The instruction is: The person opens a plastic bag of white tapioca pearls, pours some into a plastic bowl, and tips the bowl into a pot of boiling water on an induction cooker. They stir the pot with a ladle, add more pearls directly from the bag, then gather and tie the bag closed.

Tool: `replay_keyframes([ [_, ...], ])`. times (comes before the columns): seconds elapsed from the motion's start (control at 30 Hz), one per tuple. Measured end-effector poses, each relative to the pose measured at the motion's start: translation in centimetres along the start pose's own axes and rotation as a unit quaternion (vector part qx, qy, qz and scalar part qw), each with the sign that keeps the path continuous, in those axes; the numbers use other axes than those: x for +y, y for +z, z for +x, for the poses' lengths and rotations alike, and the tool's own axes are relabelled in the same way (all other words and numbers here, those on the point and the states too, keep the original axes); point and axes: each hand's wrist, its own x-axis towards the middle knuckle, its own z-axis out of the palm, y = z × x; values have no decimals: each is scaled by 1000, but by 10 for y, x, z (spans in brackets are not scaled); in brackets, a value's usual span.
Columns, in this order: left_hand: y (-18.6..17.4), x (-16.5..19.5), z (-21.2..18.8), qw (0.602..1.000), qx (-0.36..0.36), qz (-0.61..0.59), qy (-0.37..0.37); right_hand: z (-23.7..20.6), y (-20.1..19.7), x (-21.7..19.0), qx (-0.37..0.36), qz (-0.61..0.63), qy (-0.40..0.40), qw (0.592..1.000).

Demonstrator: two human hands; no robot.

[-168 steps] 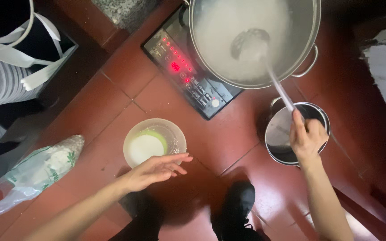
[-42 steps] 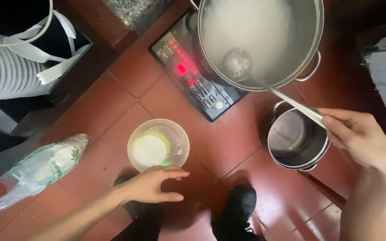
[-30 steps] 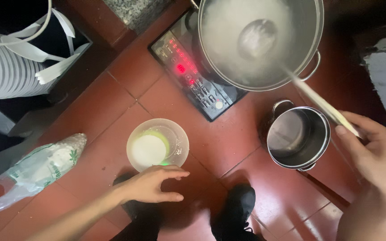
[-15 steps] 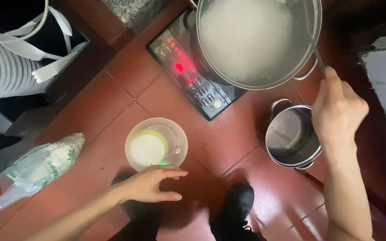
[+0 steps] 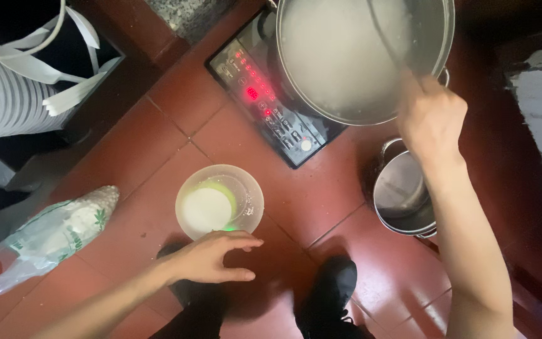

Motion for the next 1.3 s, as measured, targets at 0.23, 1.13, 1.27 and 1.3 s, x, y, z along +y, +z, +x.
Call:
replay_keyframes([
  [0.23,-3,0,1,1000,-3,11,8,-18,-38,-26,-68,57,-25,996],
  [1.13,8,-4,8,995,19,-100,2,-25,-24,0,-4,-36,-1,999],
  [1.27,5,-1,13,962,-27,-268,45,-16,-4,15,21,-74,1,997],
  [1.3,2,1,14,921,-56,-379,64,-16,-4,20,31,-83,-21,996],
])
